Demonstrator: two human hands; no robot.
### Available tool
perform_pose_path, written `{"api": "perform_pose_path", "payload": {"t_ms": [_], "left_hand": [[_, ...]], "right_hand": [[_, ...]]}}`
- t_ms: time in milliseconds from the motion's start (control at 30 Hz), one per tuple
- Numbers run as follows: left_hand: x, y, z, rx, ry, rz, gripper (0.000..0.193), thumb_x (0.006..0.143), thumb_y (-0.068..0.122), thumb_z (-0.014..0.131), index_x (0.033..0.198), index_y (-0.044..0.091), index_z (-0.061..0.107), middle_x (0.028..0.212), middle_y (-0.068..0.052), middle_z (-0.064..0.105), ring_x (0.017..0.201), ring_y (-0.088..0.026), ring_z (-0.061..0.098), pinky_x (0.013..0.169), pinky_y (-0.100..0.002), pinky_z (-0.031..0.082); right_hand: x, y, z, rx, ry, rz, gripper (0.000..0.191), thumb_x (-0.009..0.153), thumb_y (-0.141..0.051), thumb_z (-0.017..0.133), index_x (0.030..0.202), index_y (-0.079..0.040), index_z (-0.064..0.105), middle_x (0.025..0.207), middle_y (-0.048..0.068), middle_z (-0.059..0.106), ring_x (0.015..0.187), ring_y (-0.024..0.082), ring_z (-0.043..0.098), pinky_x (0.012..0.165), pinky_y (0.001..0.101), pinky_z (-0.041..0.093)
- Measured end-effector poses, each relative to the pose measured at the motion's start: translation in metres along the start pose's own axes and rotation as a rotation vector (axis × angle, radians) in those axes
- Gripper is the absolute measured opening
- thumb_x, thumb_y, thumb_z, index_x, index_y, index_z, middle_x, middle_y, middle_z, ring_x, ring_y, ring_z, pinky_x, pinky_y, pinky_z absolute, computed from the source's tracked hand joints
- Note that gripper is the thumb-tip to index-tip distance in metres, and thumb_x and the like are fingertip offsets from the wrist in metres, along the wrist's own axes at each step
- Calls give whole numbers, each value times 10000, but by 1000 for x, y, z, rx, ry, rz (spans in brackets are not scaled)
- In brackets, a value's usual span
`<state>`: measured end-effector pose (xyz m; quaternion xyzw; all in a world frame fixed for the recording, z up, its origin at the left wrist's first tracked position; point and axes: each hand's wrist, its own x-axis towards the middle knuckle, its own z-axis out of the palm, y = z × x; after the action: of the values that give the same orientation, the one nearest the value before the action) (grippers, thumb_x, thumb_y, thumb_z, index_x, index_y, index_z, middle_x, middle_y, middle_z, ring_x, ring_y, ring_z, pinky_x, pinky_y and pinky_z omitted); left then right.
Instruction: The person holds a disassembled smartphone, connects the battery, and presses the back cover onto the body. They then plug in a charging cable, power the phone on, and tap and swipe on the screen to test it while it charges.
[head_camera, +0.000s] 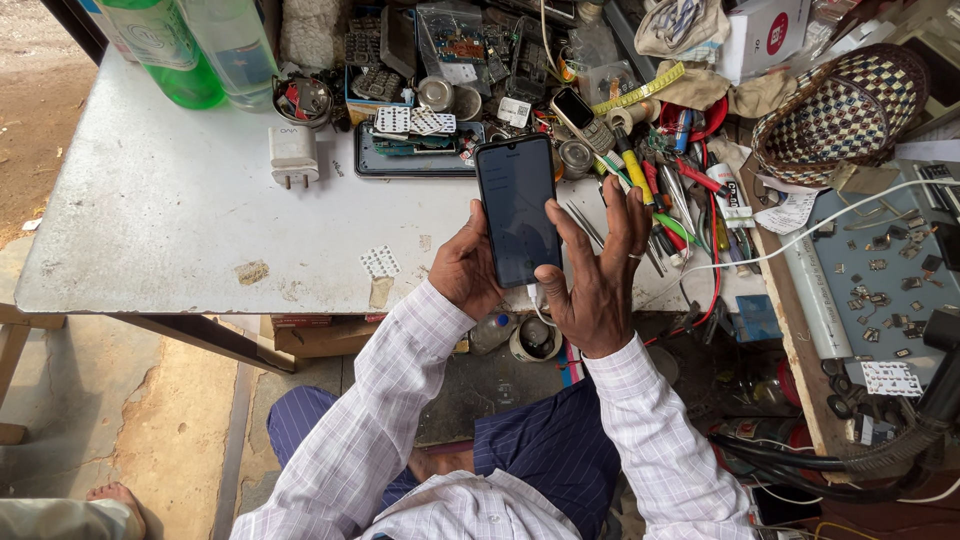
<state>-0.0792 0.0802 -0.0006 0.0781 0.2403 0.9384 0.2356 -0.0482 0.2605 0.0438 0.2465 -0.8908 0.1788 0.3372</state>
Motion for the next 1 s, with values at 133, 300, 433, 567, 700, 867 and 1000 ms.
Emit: {"api": "perform_pose_path", "payload": {"t_ms": [133,300,433,567,700,867,1000], "left_hand": [[1,1,1,-4,-21,2,736,1028,637,333,1524,99,409,1390,-141,593,1310,-290,591,1094,-536,527],[0,2,3,-1,10,-8,722,1008,631,326,1504,113,409,1375,-128,597,1291,-282,602,1068,-552,535],[0,1,4,3,16,17,725,1028,627,338,1520,99,413,1380,-135,598,1300,-278,601,1097,-528,526],[0,1,3,-5,20,3,727,1015,630,336,1502,97,423,1360,-139,611,1282,-281,609,1077,-526,537],[0,-1,1,-8,16,16,725,1027,626,336,1506,90,430,1349,-131,621,1275,-274,610,1071,-502,539],[2,-2,0,-47,-5,14,734,1043,623,333,1491,55,457,1318,-154,648,1233,-289,637,1066,-492,538],[1,-1,2,-49,-6,16,734,1035,614,333,1487,51,466,1344,-150,648,1239,-278,649,1077,-487,533]], "right_hand": [[0,1,-1,-8,-12,-5,679,1088,-652,251,1508,-225,571,1682,182,171,1591,442,95,1316,650,125],[-1,1,0,8,-8,-1,684,1093,-653,248,1515,-219,566,1689,176,168,1599,435,91,1328,646,119],[-2,2,2,11,-5,-8,669,1096,-647,251,1520,-231,559,1686,173,166,1597,429,86,1328,644,119],[-2,2,2,9,-10,-2,680,1096,-646,249,1531,-216,546,1691,168,170,1601,427,88,1332,641,121],[-1,1,1,6,-1,-3,709,1096,-645,245,1537,-166,526,1691,175,170,1599,421,94,1327,639,124],[-4,2,-2,94,54,34,748,1106,-649,210,1542,-111,494,1697,185,199,1611,409,135,1339,628,147],[-14,6,-7,150,105,78,753,1115,-636,165,1505,-96,516,1699,183,228,1617,411,144,1344,620,150]]}}
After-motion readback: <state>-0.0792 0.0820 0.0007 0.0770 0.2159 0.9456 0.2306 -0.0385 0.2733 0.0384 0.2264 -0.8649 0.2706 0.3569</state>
